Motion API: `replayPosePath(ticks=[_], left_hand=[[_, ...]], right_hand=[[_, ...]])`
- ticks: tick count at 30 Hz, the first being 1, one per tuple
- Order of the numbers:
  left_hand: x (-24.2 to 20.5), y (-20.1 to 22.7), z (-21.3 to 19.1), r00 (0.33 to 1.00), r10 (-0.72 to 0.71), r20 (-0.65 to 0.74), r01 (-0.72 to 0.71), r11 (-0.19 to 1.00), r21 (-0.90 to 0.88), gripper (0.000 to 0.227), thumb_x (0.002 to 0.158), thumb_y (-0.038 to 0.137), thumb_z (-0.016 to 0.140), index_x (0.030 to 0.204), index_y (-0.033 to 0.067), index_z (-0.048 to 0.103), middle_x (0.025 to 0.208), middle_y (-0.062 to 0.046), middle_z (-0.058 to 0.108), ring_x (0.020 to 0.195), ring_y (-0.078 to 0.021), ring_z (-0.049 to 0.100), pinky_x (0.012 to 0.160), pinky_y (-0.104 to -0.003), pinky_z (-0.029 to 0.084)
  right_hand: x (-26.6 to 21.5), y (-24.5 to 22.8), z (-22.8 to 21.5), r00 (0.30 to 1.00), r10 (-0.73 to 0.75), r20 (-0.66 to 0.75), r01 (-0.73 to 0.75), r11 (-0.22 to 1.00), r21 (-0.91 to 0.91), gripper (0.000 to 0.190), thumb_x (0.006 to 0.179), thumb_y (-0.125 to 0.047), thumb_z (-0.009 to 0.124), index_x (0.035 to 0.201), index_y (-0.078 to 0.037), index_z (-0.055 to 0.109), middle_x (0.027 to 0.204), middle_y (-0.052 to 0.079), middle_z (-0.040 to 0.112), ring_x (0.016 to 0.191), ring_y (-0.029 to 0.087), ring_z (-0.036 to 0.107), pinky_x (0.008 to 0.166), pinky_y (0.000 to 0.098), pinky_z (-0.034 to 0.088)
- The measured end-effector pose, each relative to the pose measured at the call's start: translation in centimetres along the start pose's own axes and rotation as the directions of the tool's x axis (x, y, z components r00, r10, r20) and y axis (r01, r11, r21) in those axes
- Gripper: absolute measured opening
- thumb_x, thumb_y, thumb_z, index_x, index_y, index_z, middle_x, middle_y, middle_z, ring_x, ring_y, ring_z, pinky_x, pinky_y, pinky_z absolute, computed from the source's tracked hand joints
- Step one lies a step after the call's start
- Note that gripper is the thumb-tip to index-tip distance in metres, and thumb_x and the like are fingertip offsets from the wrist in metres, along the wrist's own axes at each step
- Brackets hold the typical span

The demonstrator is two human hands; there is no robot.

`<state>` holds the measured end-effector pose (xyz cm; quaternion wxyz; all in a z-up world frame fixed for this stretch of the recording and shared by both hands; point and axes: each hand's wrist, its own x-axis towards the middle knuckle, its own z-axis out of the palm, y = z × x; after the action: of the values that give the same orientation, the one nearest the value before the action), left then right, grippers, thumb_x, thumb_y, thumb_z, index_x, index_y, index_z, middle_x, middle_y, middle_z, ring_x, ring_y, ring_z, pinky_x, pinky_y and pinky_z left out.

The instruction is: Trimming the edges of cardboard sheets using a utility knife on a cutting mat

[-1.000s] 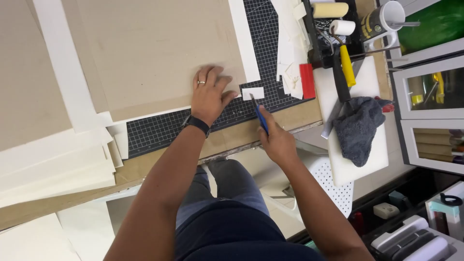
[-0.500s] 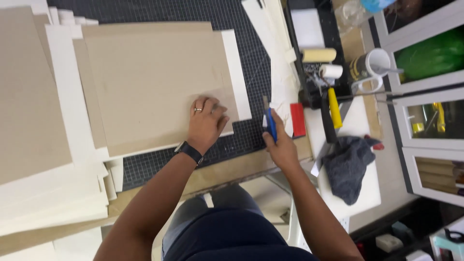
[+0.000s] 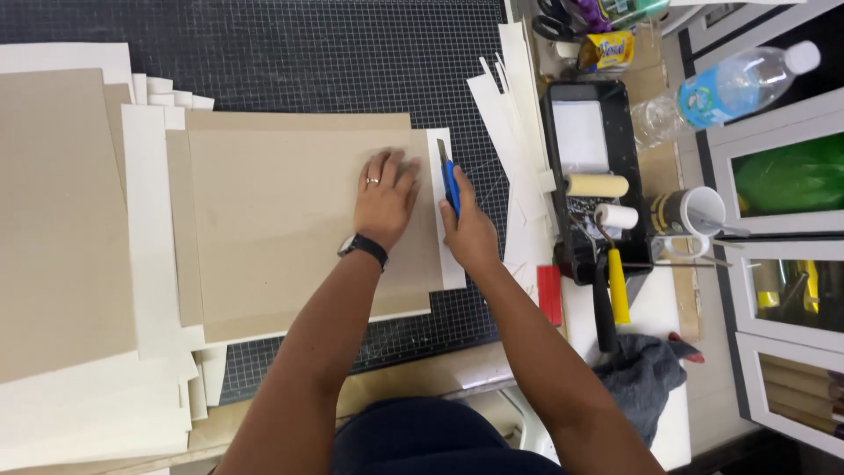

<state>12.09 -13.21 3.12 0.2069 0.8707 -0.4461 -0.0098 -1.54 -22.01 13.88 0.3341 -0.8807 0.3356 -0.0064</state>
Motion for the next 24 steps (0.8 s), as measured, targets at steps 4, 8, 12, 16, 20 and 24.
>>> replayPosePath(ticks=[4, 8, 12, 16, 20, 24], left_hand=[[0.1, -0.4, 0.7, 1.0, -0.014, 0.01, 0.015, 1.0, -0.013, 0.039, 0.111, 0.037, 0.049, 0.147, 0.0242, 0.054, 0.149, -0.006, 0.043, 0.148, -0.0299, 0.028, 0.124, -0.051, 0.022], [0.4, -0.7, 1.4, 1.0, 0.003, -0.013, -0.004, 1.0, -0.009, 0.043, 0.109, 0.044, 0.05, 0.146, 0.0224, 0.054, 0.149, -0.008, 0.044, 0.148, -0.032, 0.028, 0.124, -0.053, 0.022], [0.2, -0.8, 1.9, 0.997, 0.031, -0.071, -0.032, 0.999, -0.012, 0.042, 0.108, 0.042, 0.053, 0.144, 0.0193, 0.055, 0.147, -0.01, 0.047, 0.146, -0.034, 0.032, 0.122, -0.054, 0.024], [0.1, -0.8, 2.0, 0.998, 0.032, -0.06, -0.034, 0.999, -0.019, 0.043, 0.108, 0.041, 0.054, 0.144, 0.0184, 0.056, 0.147, -0.011, 0.048, 0.146, -0.0345, 0.033, 0.123, -0.054, 0.023], [0.2, -0.8, 1.8, 0.999, 0.025, -0.044, -0.026, 1.0, -0.014, 0.043, 0.108, 0.042, 0.053, 0.145, 0.0189, 0.055, 0.148, -0.011, 0.047, 0.147, -0.0345, 0.031, 0.124, -0.053, 0.021], [0.1, -0.8, 2.1, 0.998, 0.027, -0.056, -0.028, 1.0, -0.014, 0.043, 0.108, 0.042, 0.053, 0.144, 0.0185, 0.054, 0.148, -0.011, 0.047, 0.147, -0.035, 0.031, 0.125, -0.054, 0.02]], right_hand=[[2.8, 0.8, 1.0, 1.0, -0.001, 0.017, 0.002, 0.996, -0.094, 0.059, 0.113, -0.033, 0.038, 0.167, -0.021, 0.016, 0.131, 0.025, 0.067, 0.094, 0.035, 0.076, 0.076, 0.0462, 0.06], [4.3, 1.1, 1.7, 1.0, 0.002, 0.02, 0.002, 0.982, -0.188, 0.058, 0.112, -0.035, 0.036, 0.165, -0.024, 0.018, 0.139, 0.023, 0.064, 0.1, 0.037, 0.075, 0.077, 0.0458, 0.06], [4.9, 1.5, 2.2, 1.0, -0.019, 0.005, 0.02, 0.976, -0.216, 0.057, 0.111, -0.033, 0.037, 0.165, -0.024, 0.02, 0.145, 0.022, 0.06, 0.102, 0.038, 0.074, 0.077, 0.047, 0.061], [4.8, 1.0, 2.0, 1.0, -0.019, 0.017, 0.022, 0.97, -0.242, 0.057, 0.111, -0.033, 0.036, 0.165, -0.022, 0.022, 0.146, 0.022, 0.06, 0.102, 0.037, 0.075, 0.077, 0.0458, 0.061], [5.0, 0.4, 1.7, 0.998, -0.016, 0.059, 0.029, 0.973, -0.23, 0.056, 0.11, -0.03, 0.036, 0.163, -0.02, 0.022, 0.144, 0.023, 0.06, 0.104, 0.039, 0.074, 0.079, 0.0484, 0.061], [5.4, 0.2, 1.8, 0.996, -0.019, 0.088, 0.041, 0.967, -0.253, 0.052, 0.109, -0.026, 0.035, 0.159, -0.016, 0.023, 0.145, 0.024, 0.059, 0.103, 0.041, 0.074, 0.077, 0.0491, 0.061]])
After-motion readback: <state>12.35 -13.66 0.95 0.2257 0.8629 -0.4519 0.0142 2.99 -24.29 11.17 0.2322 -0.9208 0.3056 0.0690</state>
